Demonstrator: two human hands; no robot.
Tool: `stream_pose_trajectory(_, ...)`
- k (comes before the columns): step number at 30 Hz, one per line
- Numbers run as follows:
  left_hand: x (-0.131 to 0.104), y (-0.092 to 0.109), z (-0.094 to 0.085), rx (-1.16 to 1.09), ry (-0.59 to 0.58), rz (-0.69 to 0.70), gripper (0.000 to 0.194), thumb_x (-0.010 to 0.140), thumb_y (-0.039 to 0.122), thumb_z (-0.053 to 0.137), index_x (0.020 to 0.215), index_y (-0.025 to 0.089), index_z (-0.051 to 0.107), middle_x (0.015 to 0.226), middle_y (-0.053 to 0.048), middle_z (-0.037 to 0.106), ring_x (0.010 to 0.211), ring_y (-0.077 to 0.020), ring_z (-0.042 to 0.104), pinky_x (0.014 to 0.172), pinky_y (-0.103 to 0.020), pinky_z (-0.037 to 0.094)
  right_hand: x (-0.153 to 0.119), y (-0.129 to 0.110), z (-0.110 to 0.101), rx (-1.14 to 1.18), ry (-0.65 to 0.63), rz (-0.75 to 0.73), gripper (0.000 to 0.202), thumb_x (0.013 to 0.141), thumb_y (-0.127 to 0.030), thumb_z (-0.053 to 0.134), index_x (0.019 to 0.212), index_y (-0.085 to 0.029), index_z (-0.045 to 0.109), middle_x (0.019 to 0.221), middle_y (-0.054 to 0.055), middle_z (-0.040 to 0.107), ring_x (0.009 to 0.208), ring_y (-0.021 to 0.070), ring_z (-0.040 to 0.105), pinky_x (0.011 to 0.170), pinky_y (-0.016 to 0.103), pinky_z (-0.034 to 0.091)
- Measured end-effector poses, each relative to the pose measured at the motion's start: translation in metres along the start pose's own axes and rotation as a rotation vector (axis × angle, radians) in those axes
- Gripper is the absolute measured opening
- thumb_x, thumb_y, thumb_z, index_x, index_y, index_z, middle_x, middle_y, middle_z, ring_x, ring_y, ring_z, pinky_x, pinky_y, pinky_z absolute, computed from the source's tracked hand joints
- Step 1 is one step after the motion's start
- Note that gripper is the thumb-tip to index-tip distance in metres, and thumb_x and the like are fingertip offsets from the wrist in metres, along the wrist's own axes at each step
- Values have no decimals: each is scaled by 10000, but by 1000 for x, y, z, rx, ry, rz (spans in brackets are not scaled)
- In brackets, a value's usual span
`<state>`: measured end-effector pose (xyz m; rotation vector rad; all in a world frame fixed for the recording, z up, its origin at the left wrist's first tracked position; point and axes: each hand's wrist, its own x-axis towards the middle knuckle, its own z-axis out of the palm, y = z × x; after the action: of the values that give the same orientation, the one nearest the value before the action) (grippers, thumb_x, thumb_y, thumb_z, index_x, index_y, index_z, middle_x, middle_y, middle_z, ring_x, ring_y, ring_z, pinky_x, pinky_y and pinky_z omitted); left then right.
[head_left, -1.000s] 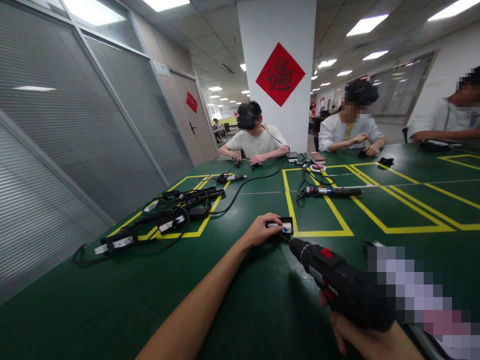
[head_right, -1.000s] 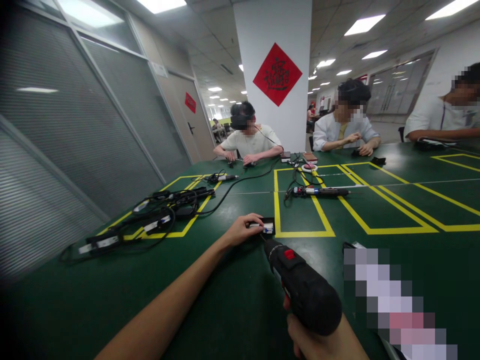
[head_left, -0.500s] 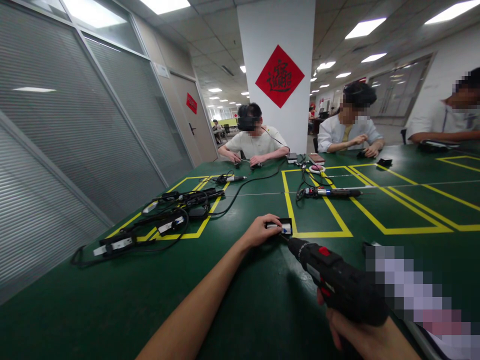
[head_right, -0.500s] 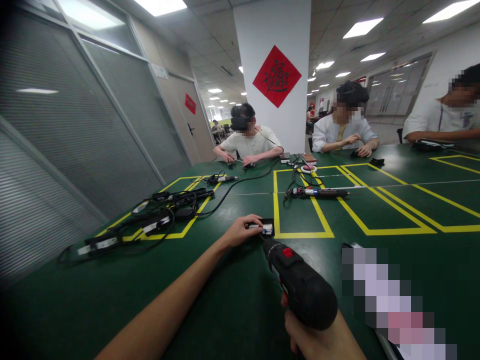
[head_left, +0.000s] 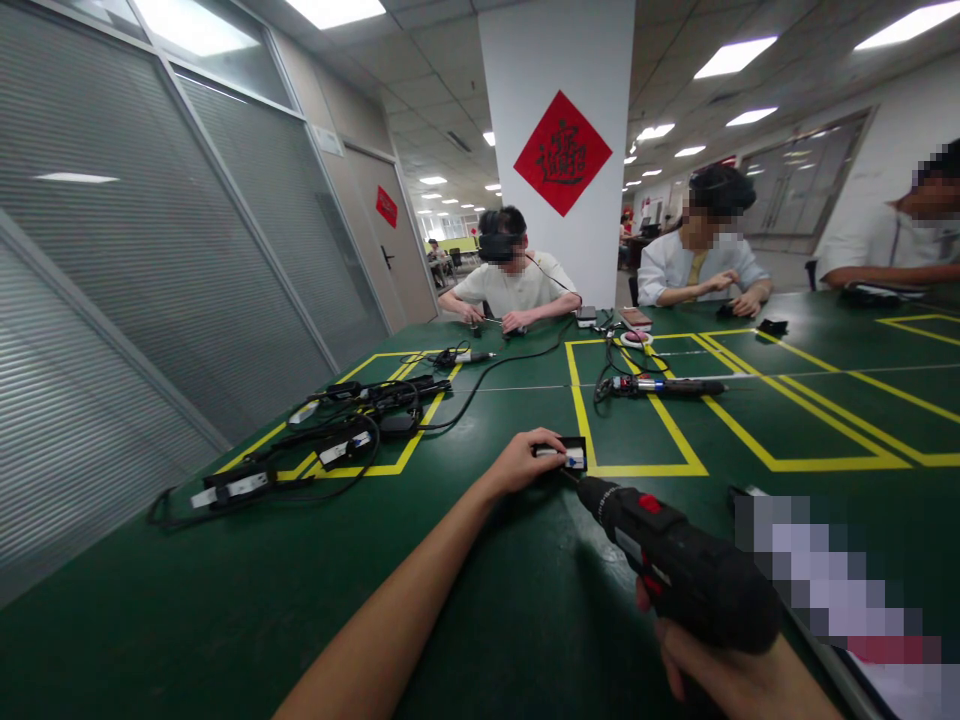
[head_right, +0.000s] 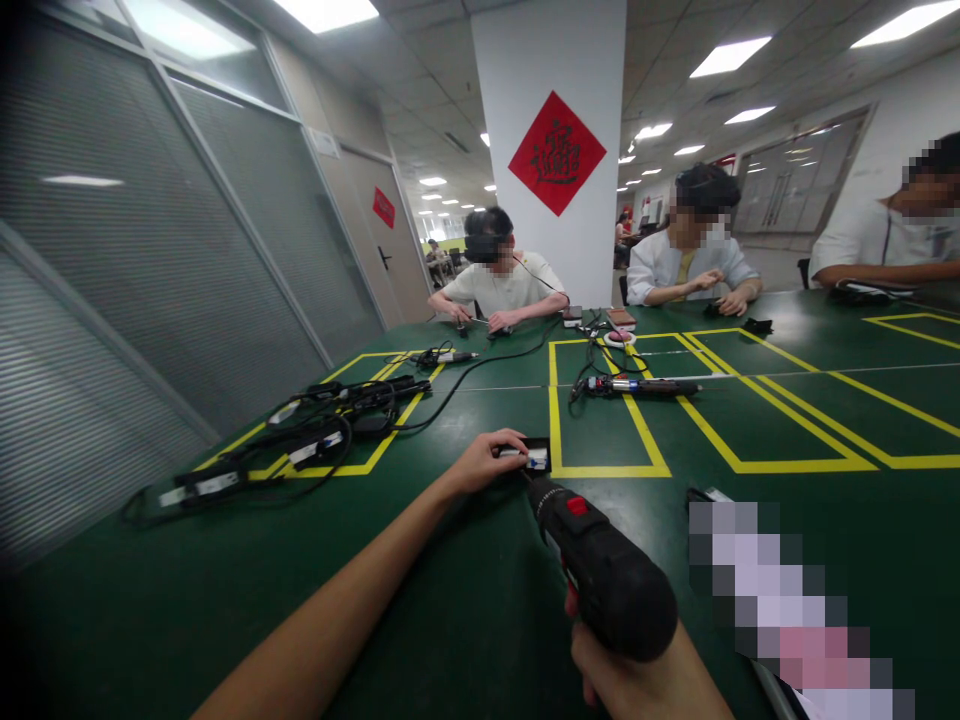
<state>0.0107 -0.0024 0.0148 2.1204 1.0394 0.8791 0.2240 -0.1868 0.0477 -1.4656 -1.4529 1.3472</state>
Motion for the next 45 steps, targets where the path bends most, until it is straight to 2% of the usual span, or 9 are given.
stream_pose_trajectory(5,0,-1,0,-4,-1,4,171,734,252,584,858,160,659,1018,-66,596,948,-179,549,825,-283,407,0,9,-2,20,-16,-38,140,663,-156,544,777,-234,569,481,-52,535,373,119,526,375,238,403)
stream_pose_trajectory(10,0,-3,0,-24,4,26,178,733,267,586,857,160,657,1015,-61,592,930,-166,553,807,-264,407,-3,6,-4,25,-13,-67,71,685,-182,524,738,-215,558,565,-39,572,379,99,531,375,215,411)
stream_pose_trajectory(18,0,-4,0,-15,2,14,180,731,267,593,860,158,654,1027,-63,587,954,-167,548,826,-262,405,-1,12,-4,14,-36,-57,110,689,-168,515,766,-235,554,483,-59,517,388,114,527,387,222,389)
stream_pose_trajectory(23,0,-4,0,-25,-7,27,187,736,275,589,864,154,652,1020,-67,588,949,-167,548,827,-263,402,-1,16,-4,53,-34,-87,79,707,-188,504,762,-222,548,624,-23,580,407,105,537,399,236,414)
stream_pose_trajectory(27,0,-4,0,-27,-6,27,191,733,275,591,861,147,653,1013,-66,592,938,-165,550,829,-260,401,1,23,-2,27,-43,-27,88,728,-214,501,801,-206,549,487,-50,529,403,120,542,399,228,395)
stream_pose_trajectory(31,0,-3,0,-21,-6,18,195,735,271,586,869,147,655,1024,-66,593,930,-164,553,816,-257,405,2,26,-3,18,-36,-29,131,717,-225,515,843,-208,546,520,-46,562,405,117,543,401,226,397)
stream_pose_trajectory(39,1,-2,0,-12,0,-2,198,728,280,595,865,152,658,1028,-68,591,951,-169,548,833,-265,409,6,34,-4,50,-61,-19,112,742,-277,513,828,-205,521,456,-58,556,390,113,549,404,221,390)
stream_pose_trajectory(45,1,-4,0,-21,1,4,191,733,279,589,860,153,657,1012,-67,593,961,-172,544,856,-276,399,5,34,-2,57,-57,-21,97,754,-237,497,842,-204,521,463,-51,565,389,110,544,400,222,393)
